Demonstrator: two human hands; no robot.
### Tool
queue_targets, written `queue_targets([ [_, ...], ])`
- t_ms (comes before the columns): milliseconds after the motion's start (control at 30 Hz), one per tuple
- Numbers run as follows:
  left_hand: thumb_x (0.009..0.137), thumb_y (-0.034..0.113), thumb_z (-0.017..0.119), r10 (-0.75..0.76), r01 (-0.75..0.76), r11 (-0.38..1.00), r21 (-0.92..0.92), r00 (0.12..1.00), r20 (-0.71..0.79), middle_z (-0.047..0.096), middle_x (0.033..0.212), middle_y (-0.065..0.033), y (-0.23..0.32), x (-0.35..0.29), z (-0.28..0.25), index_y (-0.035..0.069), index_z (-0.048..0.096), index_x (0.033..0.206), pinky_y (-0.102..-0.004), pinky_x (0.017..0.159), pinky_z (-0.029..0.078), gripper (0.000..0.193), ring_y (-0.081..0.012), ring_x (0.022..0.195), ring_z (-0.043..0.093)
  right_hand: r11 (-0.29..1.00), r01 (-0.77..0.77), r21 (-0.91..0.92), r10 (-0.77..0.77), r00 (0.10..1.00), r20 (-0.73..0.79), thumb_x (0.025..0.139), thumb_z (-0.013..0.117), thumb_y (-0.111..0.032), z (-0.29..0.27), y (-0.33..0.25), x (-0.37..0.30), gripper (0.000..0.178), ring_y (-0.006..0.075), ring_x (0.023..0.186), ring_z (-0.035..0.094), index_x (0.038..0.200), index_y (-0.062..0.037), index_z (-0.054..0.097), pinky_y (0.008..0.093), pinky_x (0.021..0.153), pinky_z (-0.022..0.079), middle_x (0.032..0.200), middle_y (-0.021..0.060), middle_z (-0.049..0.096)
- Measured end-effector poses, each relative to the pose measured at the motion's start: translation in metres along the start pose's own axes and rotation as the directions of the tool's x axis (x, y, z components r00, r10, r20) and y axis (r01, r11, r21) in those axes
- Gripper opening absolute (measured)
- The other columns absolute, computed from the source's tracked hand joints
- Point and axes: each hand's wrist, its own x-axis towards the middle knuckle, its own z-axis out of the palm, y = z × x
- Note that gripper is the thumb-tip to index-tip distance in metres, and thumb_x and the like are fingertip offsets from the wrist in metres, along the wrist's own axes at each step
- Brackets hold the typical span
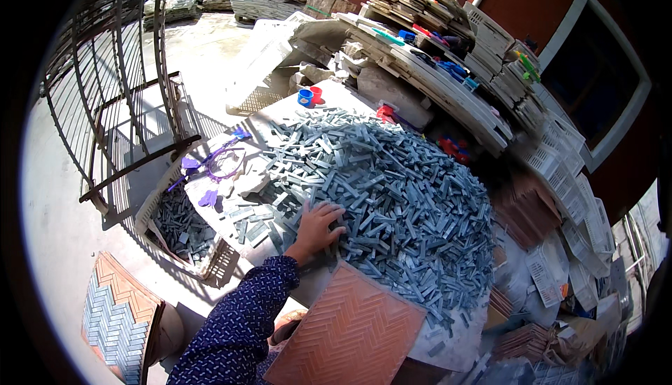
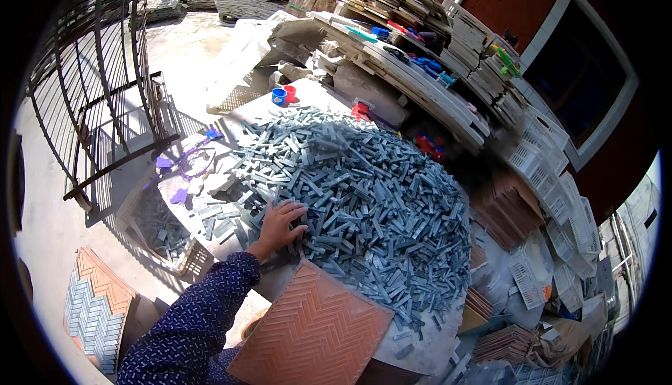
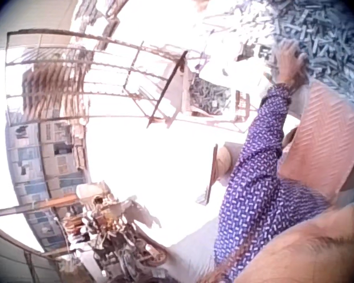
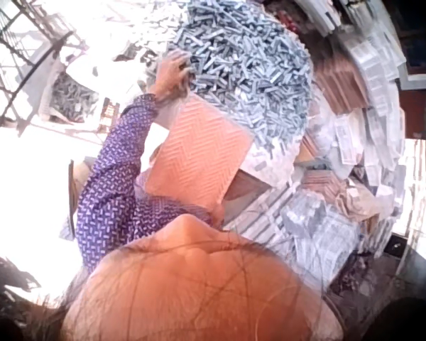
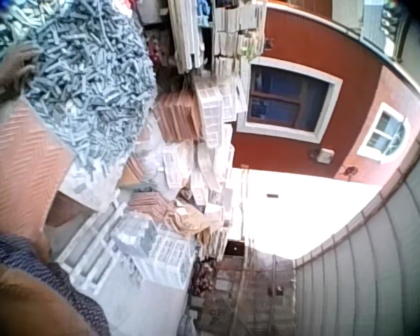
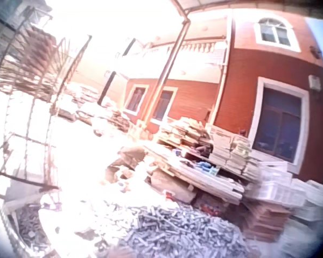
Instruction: The person places a rectangular board on a table and arranges small rectangular tiles in a herringbone pattern on its surface. They repeatedly pick tiles from a large pile and place them one by one onto the board, continuing the pattern.
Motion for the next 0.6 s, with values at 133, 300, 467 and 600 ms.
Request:
queue_targets([
  [133, 0.072, 0.038, 0.072, 0.176, -0.188, 0.981, 0.052, 0.968, 0.178, 0.042, 0.139, -0.0041, 0.032, 0.003, -0.001, 0.021, 0.048, 0.131, -0.0665, 0.104, 0.012, 0.066, -0.0253, 0.134, 0.032, 0.993, -0.114, 0.013, 0.086, 0.807, 0.584, 0.087, 0.057, -0.027, 0.005, -0.036, -0.047, 0.037, 0.0338, 0.089, 0.064, 0.117, -0.0050, 0.059, 0.0415, 0.076, 0.052, 0.108, 0.0231, 0.062],
  [300, 0.080, 0.039, 0.065, -0.247, 0.259, 0.953, 0.157, 0.965, -0.091, 0.030, 0.144, -0.0225, 0.005, -0.017, -0.026, 0.005, 0.029, 0.142, -0.0636, 0.104, 0.013, 0.079, -0.0372, 0.137, 0.022, 0.918, -0.145, 0.368, 0.062, 0.971, 0.229, 0.080, 0.066, -0.030, -0.043, -0.145, 0.033, 0.041, 0.0320, 0.087, 0.066, 0.114, -0.0079, 0.063, 0.0423, 0.080, 0.051, 0.105, 0.0249, 0.063],
  [467, 0.081, 0.043, 0.064, -0.386, 0.396, 0.887, 0.239, 0.918, -0.092, 0.039, 0.132, -0.0295, -0.025, -0.047, -0.013, -0.002, 0.040, 0.132, -0.0572, 0.104, 0.022, 0.073, -0.0447, 0.124, 0.034, 0.785, 0.415, 0.460, -0.439, 0.897, -0.060, 0.083, 0.065, -0.044, 0.013, -0.220, 0.220, 0.079, 0.0361, 0.132, 0.033, 0.136, 0.0055, 0.034, 0.0398, 0.108, 0.029, 0.140, 0.0245, 0.036],
  [600, 0.077, 0.042, 0.068, -0.344, 0.361, 0.930, 0.072, 0.922, -0.177, 0.043, 0.128, -0.0265, -0.016, -0.026, 0.006, -0.002, 0.049, 0.124, -0.0521, 0.104, 0.025, 0.068, -0.0431, 0.122, 0.037, 0.783, 0.558, 0.274, -0.512, 0.829, -0.226, 0.083, 0.061, -0.053, 0.033, -0.289, 0.344, 0.083, 0.0366, 0.131, 0.032, 0.136, 0.0053, 0.034, 0.0449, 0.108, 0.026, 0.142, 0.0228, 0.034],
])
